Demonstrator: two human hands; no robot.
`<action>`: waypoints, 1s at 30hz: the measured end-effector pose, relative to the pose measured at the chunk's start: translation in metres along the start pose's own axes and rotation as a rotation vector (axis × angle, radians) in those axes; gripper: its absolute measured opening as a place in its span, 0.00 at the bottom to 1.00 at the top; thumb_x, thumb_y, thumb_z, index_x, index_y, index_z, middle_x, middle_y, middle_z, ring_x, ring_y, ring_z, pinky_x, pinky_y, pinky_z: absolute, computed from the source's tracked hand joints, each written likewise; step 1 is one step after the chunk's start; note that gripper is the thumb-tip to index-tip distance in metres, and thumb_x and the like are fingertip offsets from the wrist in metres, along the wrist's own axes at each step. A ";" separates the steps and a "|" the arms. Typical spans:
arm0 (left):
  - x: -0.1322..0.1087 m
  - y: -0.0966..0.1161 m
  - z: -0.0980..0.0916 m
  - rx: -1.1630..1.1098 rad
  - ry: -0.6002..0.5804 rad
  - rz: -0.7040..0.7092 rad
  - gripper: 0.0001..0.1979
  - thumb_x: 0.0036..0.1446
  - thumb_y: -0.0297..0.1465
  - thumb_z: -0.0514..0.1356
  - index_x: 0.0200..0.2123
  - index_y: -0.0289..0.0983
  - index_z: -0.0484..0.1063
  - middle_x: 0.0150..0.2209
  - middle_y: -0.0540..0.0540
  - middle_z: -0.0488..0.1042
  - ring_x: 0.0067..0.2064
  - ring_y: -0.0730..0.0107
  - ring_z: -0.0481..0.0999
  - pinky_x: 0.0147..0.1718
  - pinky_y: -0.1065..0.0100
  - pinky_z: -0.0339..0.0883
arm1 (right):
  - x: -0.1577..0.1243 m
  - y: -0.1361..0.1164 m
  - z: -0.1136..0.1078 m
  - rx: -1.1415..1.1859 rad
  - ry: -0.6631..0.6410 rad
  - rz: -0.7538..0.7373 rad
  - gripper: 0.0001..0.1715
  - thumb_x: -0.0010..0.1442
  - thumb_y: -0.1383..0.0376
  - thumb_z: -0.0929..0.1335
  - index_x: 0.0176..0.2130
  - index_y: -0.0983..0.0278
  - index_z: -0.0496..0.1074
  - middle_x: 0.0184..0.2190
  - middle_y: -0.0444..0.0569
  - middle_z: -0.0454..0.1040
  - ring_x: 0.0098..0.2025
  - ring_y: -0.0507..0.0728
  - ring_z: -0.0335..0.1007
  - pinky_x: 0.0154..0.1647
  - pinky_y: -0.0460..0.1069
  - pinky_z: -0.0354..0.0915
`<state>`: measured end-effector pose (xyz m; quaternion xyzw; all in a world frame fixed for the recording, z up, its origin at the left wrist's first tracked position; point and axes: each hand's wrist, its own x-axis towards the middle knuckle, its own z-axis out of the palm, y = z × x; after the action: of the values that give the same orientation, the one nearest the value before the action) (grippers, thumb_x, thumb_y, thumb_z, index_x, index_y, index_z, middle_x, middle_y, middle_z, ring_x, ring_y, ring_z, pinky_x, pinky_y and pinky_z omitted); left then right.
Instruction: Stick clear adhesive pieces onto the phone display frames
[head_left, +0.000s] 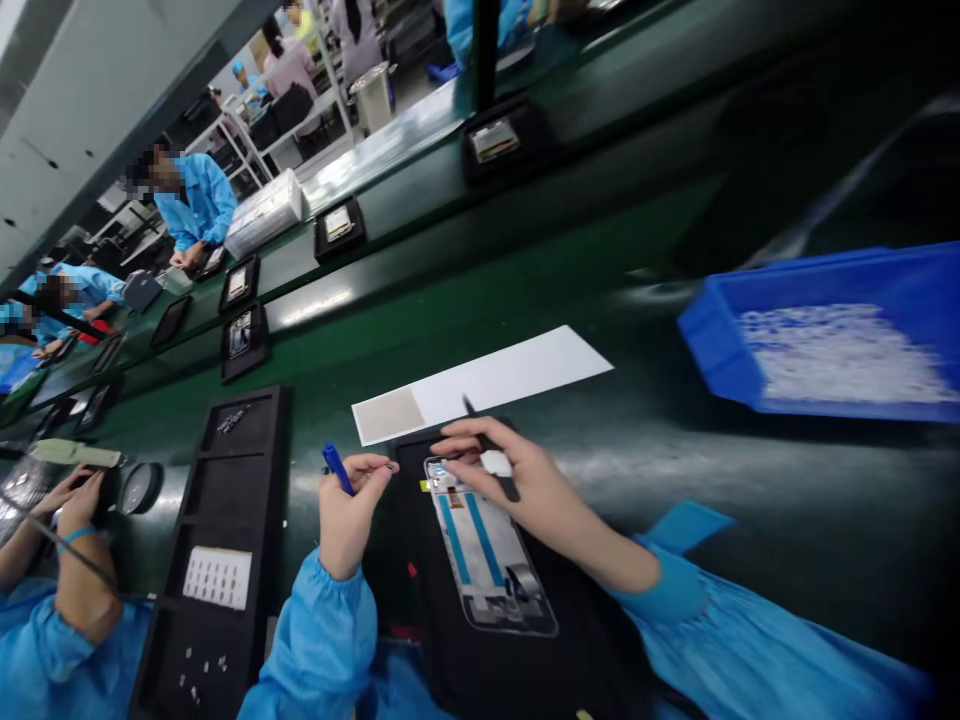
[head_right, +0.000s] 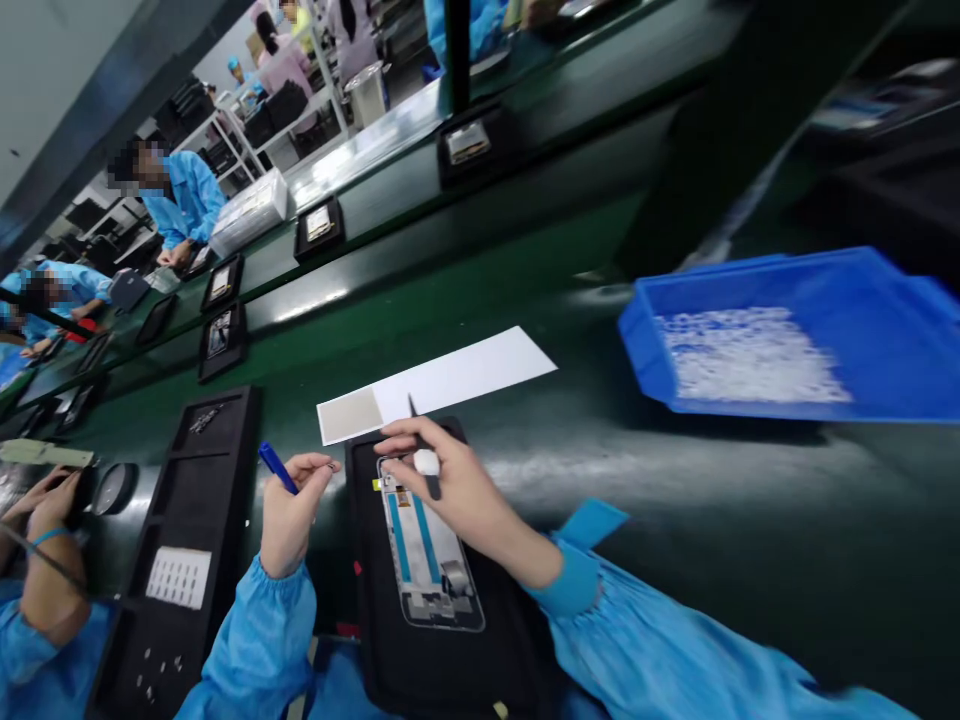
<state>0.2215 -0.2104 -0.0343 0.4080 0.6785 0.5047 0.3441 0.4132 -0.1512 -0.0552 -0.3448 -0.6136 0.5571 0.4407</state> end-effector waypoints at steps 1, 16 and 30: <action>-0.001 0.000 0.007 0.023 -0.018 0.030 0.07 0.50 0.33 0.67 0.31 0.34 0.78 0.29 0.45 0.79 0.30 0.67 0.78 0.31 0.69 0.72 | -0.001 -0.002 0.001 0.055 -0.036 0.038 0.16 0.59 0.57 0.69 0.46 0.61 0.68 0.40 0.51 0.79 0.42 0.60 0.77 0.44 0.54 0.73; -0.003 -0.013 0.033 0.518 0.034 1.070 0.10 0.59 0.24 0.63 0.42 0.43 0.77 0.36 0.48 0.78 0.35 0.70 0.79 0.33 0.72 0.72 | -0.006 0.010 0.002 0.658 -0.115 0.380 0.22 0.52 0.57 0.76 0.42 0.60 0.69 0.36 0.46 0.78 0.39 0.55 0.73 0.45 0.52 0.68; -0.011 0.003 0.041 0.047 0.243 0.654 0.34 0.66 0.53 0.38 0.17 0.39 0.63 0.19 0.49 0.65 0.23 0.70 0.66 0.23 0.66 0.62 | -0.008 -0.002 0.005 0.269 -0.045 0.076 0.15 0.59 0.59 0.71 0.43 0.60 0.66 0.38 0.51 0.77 0.40 0.58 0.75 0.43 0.55 0.72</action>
<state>0.2626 -0.2030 -0.0417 0.5487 0.5593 0.6173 0.0711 0.4116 -0.1606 -0.0545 -0.2930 -0.5298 0.6580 0.4479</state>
